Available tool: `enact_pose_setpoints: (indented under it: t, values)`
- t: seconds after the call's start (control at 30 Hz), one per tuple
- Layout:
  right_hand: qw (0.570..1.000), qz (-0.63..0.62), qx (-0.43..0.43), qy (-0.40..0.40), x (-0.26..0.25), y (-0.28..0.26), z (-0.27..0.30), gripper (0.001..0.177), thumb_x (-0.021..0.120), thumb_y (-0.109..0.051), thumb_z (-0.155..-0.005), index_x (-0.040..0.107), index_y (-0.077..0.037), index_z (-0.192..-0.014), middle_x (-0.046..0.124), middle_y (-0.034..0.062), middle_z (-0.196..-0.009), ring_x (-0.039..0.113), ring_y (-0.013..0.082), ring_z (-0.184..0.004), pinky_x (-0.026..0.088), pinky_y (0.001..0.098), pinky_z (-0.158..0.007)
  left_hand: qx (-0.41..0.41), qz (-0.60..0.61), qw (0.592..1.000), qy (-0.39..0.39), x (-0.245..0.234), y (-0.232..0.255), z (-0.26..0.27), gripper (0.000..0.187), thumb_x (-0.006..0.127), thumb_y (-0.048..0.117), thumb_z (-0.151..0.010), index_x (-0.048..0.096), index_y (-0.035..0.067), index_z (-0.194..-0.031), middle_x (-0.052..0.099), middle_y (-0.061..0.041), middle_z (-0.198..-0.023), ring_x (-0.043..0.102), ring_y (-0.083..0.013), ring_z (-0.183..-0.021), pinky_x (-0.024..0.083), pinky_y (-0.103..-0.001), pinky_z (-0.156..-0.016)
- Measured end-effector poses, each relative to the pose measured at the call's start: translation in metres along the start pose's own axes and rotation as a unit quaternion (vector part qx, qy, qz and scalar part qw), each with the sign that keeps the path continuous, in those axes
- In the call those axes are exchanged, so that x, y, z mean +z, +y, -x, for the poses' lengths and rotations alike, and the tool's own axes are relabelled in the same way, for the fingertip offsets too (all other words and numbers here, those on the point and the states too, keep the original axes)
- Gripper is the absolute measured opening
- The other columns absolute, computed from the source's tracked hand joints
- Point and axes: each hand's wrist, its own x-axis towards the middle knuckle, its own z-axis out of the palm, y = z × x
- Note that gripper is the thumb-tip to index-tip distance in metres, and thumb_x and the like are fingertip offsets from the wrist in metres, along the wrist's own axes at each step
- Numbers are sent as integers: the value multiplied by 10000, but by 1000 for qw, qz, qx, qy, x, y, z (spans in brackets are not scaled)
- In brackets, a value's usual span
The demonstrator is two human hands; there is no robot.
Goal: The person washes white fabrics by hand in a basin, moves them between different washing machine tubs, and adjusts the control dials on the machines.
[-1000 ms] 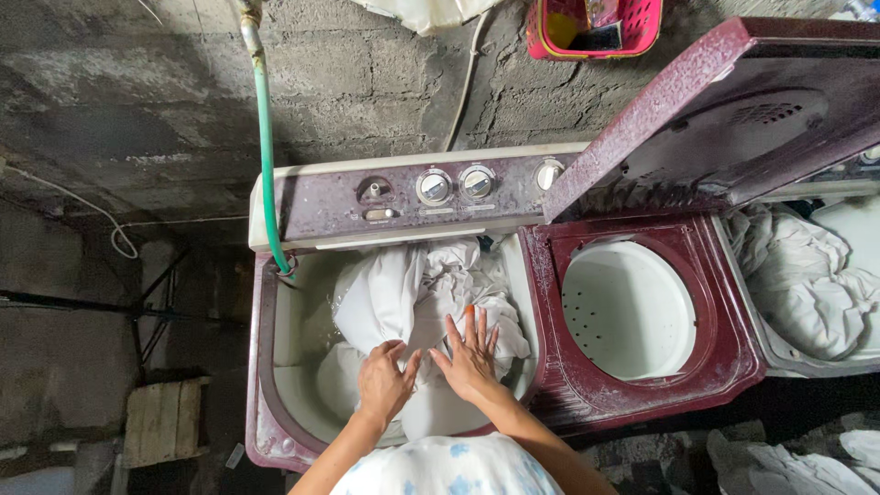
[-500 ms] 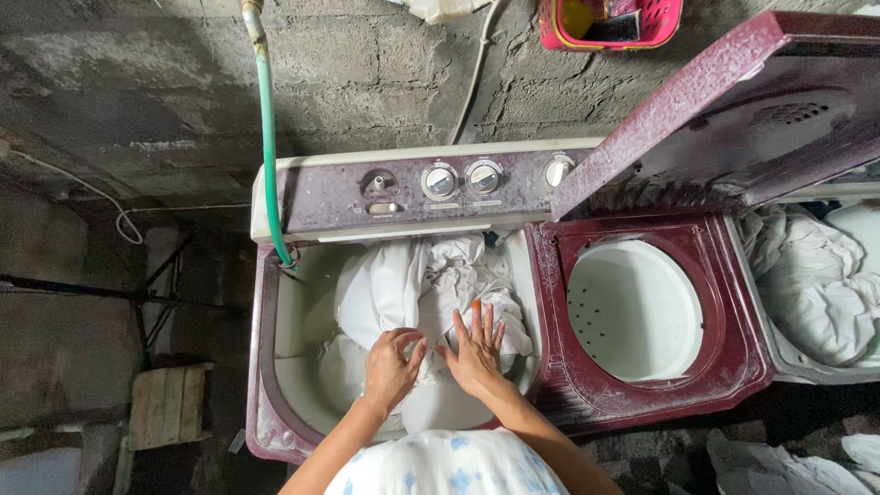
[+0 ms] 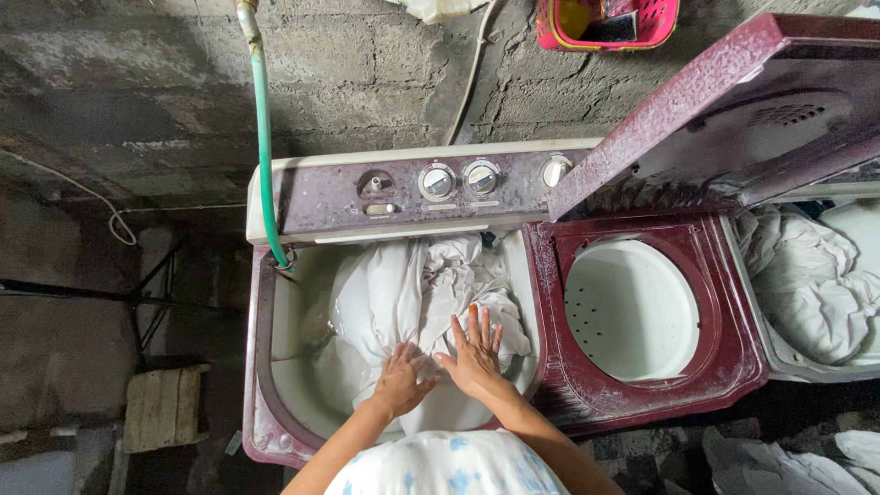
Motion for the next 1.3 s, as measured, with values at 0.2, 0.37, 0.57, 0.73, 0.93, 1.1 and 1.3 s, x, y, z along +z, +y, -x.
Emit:
enact_pose_setpoints:
  t: [0.2,0.37,0.57,0.73,0.93,1.1,1.3]
  values:
    - [996,17,66,-57,1,4,1,922,696,-516,-886,252,-133,-1597,-26,224,-1684,-107,467,-1551,9,760,-1153,-19,-49,987,-149,8,-3,-18,898,629,607,-907,292,156,-1608,-11,-262,-1697,-77,-462,-1574,96,-599,-1251]
    - [990,-1,103,-96,5,8,-2,942,686,-525,-897,196,-176,-1622,-72,211,-1698,-91,495,-1545,54,779,-1145,-23,-125,973,-192,20,7,-32,1128,679,664,-845,153,63,-1641,-76,-338,-1673,-126,-542,-1541,76,-676,-1218]
    - [989,-13,111,-97,16,9,-5,963,700,-507,-896,154,-208,-1632,-76,184,-1694,-62,515,-1535,88,778,-1144,-22,-164,964,-206,27,12,-45,1198,709,716,-802,211,-17,-1609,-55,-366,-1665,-113,-562,-1539,75,-693,-1213]
    - [988,2,114,-100,23,8,-16,965,739,-482,-875,189,-222,-1625,-56,198,-1690,-27,563,-1517,128,776,-1143,-21,-181,967,-176,35,12,-43,1165,737,685,-777,267,5,-1598,-43,-364,-1663,-102,-562,-1537,73,-700,-1205]
    - [985,25,124,-117,30,5,-30,987,767,-463,-862,202,-189,-1624,-90,222,-1690,-70,575,-1518,138,815,-1107,-28,-201,965,-163,44,10,-52,1095,734,683,-788,350,12,-1562,-42,-351,-1672,-95,-548,-1543,62,-703,-1204]
    - [985,32,126,-110,36,4,-32,994,766,-472,-861,200,-185,-1626,-85,220,-1691,-79,575,-1518,133,813,-1110,-25,-203,969,-140,51,6,-53,1104,739,701,-782,375,-10,-1544,-34,-342,-1672,-77,-526,-1544,49,-689,-1206]
    - [981,30,141,-132,32,3,-38,980,756,-472,-869,199,-203,-1629,-88,203,-1700,-84,562,-1527,134,811,-1116,-20,-193,972,-135,53,1,-57,1089,729,706,-777,381,14,-1543,-24,-321,-1681,-74,-508,-1555,45,-687,-1213]
